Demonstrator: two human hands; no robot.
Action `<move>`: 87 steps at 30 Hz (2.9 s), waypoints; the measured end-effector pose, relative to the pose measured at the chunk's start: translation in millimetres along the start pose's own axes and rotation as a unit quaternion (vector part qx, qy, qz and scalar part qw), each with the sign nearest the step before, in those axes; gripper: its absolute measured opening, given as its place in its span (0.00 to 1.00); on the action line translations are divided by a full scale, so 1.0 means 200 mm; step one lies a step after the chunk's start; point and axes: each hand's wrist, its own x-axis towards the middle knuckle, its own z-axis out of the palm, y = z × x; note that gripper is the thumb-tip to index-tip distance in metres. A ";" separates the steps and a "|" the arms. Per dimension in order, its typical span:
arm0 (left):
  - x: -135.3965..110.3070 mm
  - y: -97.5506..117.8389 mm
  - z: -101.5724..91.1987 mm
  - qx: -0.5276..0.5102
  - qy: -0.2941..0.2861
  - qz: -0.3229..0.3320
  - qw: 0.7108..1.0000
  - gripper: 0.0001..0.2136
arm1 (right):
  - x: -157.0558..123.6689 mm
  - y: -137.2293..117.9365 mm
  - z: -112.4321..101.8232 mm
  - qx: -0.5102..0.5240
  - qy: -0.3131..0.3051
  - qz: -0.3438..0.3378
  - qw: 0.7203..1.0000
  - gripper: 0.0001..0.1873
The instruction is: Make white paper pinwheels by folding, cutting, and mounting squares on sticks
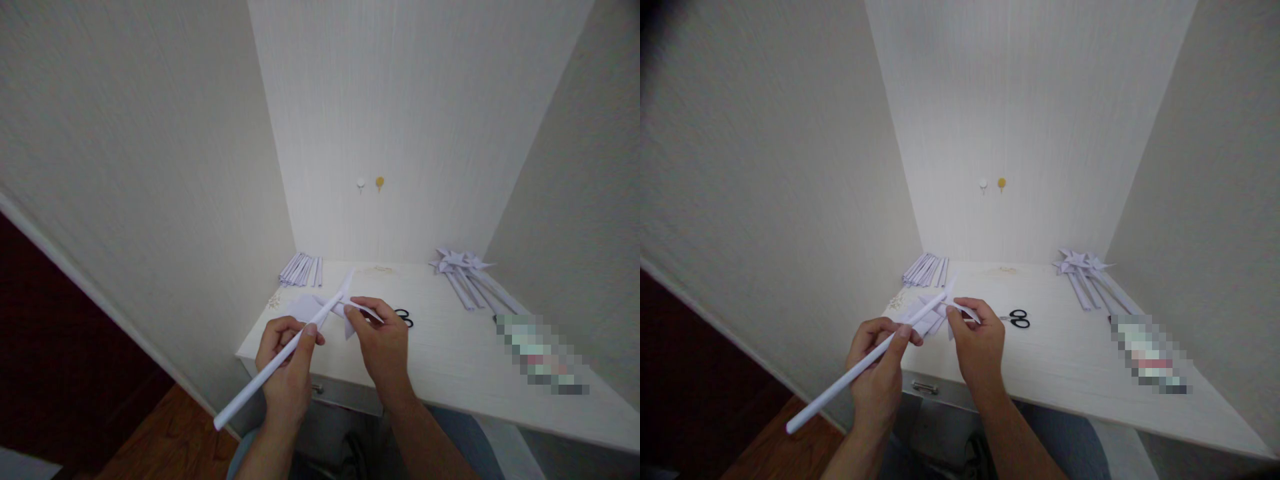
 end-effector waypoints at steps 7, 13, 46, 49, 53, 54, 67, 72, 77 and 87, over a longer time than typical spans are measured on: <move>-0.01 0.02 -0.01 0.009 -0.006 0.014 1.000 0.06 | 0.01 0.01 0.00 0.011 -0.015 0.016 1.000 0.13; -0.05 -0.01 -0.05 0.083 -0.008 0.049 0.995 0.04 | 0.01 0.00 0.00 0.008 -0.027 0.031 0.999 0.14; -0.26 -0.16 -0.40 0.204 -0.344 0.270 0.876 0.21 | -0.18 0.08 -0.02 -0.078 -0.208 0.070 0.972 0.11; -0.26 -0.15 -0.40 0.216 -0.324 0.262 0.883 0.16 | -0.23 0.06 -0.02 -0.085 -0.187 0.032 0.978 0.09; -0.28 -0.15 -0.40 0.228 -0.292 0.239 0.898 0.17 | -0.30 0.02 -0.02 -0.097 -0.120 -0.025 0.988 0.07; -0.29 -0.14 -0.40 0.227 -0.278 0.222 0.907 0.19 | -0.32 0.02 -0.03 -0.101 -0.110 -0.042 0.988 0.07; -0.29 -0.05 -0.34 0.253 -0.149 0.209 0.933 0.20 | -0.42 0.04 -0.06 -0.109 -0.055 -0.188 0.975 0.07; -0.29 -0.03 -0.29 0.198 -0.118 0.167 0.959 0.16 | -0.45 0.04 -0.05 -0.043 -0.034 -0.214 0.975 0.12; -0.29 -0.03 -0.27 0.120 -0.101 0.159 0.975 0.18 | -0.47 0.03 -0.04 -0.008 0.001 -0.243 0.970 0.17; -0.29 -0.03 -0.20 0.042 -0.044 0.131 0.990 0.15 | -0.47 0.01 -0.05 -0.012 0.008 -0.254 0.967 0.17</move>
